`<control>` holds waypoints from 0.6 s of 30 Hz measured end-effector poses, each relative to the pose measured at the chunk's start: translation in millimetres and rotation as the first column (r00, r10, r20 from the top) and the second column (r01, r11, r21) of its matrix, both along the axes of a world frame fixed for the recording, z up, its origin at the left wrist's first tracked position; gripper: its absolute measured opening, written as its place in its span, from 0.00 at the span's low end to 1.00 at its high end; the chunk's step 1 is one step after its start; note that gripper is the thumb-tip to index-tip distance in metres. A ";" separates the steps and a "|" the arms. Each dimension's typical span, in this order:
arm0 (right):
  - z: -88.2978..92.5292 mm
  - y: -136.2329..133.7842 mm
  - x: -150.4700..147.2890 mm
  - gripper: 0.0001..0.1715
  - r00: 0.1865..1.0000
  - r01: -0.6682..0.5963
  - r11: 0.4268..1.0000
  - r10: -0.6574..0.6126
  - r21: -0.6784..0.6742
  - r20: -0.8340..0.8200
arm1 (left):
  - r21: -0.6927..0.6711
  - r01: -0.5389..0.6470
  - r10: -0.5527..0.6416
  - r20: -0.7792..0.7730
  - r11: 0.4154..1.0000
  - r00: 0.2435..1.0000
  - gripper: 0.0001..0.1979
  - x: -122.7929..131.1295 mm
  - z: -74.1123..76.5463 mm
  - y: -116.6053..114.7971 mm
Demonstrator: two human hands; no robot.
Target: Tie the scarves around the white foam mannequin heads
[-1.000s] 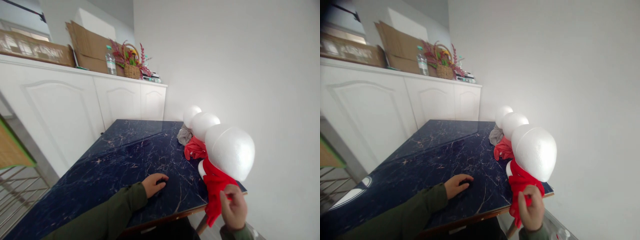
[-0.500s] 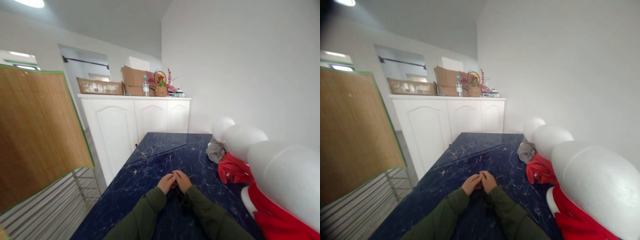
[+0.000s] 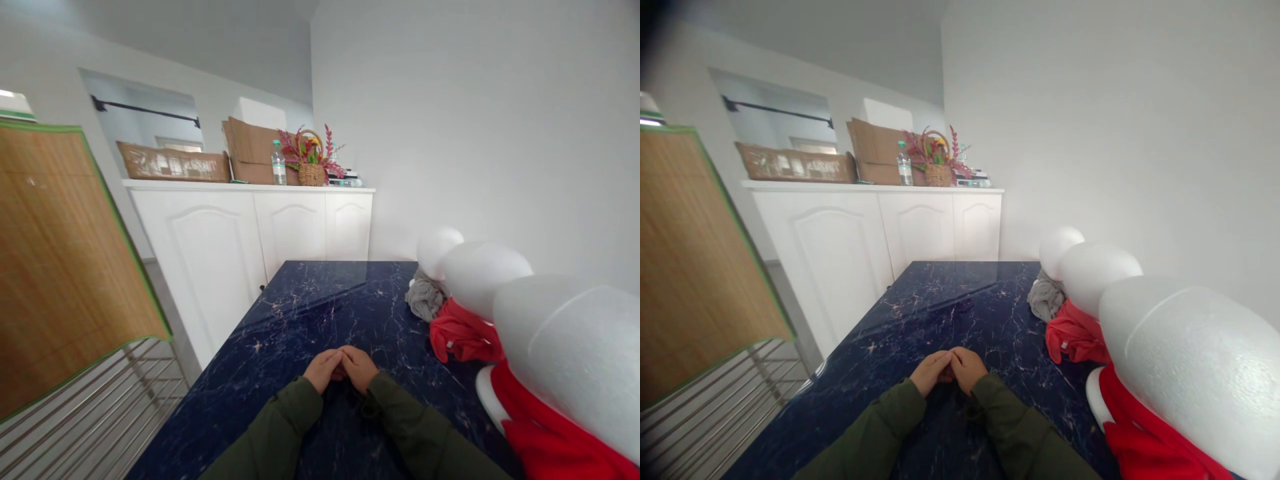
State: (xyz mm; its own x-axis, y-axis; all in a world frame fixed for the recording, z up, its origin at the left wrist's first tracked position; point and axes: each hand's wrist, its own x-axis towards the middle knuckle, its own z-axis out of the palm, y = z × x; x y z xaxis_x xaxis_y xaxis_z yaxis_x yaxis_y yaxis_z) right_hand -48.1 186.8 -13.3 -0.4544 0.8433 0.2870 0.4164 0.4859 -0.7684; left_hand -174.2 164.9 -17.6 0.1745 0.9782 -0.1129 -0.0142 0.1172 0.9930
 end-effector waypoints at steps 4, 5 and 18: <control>1.7 -1.0 1.0 0.17 1.000 -0.015 1.000 0.015 -0.016 0.013 | -0.052 -0.029 0.032 0.053 0.998 0.998 0.18 1.4 3.1 -1.9; 2.0 -1.0 1.1 0.17 1.000 -0.018 1.000 0.018 -0.018 0.015 | -0.056 -0.027 0.030 0.058 0.998 0.998 0.18 1.6 3.4 -1.7; 2.0 -1.1 1.0 0.18 0.997 -0.022 0.999 0.019 0.039 0.075 | -0.120 -0.079 0.095 0.138 0.990 0.986 0.10 2.7 6.2 -0.9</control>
